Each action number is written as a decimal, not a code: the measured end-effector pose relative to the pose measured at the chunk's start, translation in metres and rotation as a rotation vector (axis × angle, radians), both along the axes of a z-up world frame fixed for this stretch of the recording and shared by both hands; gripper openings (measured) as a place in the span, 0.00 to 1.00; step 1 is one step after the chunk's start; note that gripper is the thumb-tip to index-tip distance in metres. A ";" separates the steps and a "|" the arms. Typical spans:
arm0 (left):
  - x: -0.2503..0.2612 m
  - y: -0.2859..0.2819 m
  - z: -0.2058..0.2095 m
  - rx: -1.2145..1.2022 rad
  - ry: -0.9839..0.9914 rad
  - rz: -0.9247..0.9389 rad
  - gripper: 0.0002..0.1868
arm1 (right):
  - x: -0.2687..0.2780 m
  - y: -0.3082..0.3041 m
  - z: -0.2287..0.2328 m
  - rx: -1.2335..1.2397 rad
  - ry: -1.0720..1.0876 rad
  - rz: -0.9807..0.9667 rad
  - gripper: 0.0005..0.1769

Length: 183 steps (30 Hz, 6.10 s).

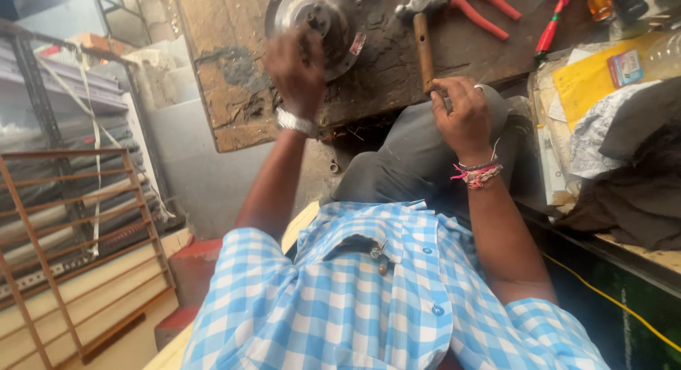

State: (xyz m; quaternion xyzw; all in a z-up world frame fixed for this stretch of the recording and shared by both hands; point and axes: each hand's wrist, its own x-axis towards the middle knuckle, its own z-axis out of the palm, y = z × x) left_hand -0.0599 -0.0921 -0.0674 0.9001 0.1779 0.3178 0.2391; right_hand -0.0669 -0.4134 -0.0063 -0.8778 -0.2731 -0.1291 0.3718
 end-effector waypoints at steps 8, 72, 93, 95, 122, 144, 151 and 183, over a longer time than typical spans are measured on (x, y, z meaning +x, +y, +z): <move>0.024 0.073 0.043 -0.185 0.276 -0.157 0.45 | 0.012 0.015 -0.010 0.012 0.301 -0.039 0.12; -0.044 -0.045 -0.022 0.710 0.232 -0.859 0.40 | 0.035 -0.072 -0.032 0.314 0.166 -0.199 0.13; -0.024 -0.040 -0.067 1.140 0.100 -0.519 0.29 | -0.017 -0.121 -0.322 -0.191 0.982 -0.389 0.12; -0.029 -0.040 -0.061 0.955 0.271 -0.634 0.34 | -0.013 -0.111 -0.354 -0.253 1.026 -0.381 0.12; -0.030 -0.047 -0.040 1.038 0.161 -0.597 0.27 | 0.110 0.009 -0.412 -0.308 0.948 -0.340 0.12; -0.028 -0.049 -0.039 1.029 0.216 -0.798 0.25 | 0.039 -0.019 -0.416 -0.342 0.989 -0.264 0.13; -0.032 -0.045 -0.050 1.006 0.204 -0.793 0.20 | 0.121 0.032 -0.430 -0.428 0.938 -0.202 0.13; 0.004 -0.133 0.076 0.789 -0.284 -1.102 0.19 | -0.063 -0.138 -0.110 0.572 0.968 -0.476 0.13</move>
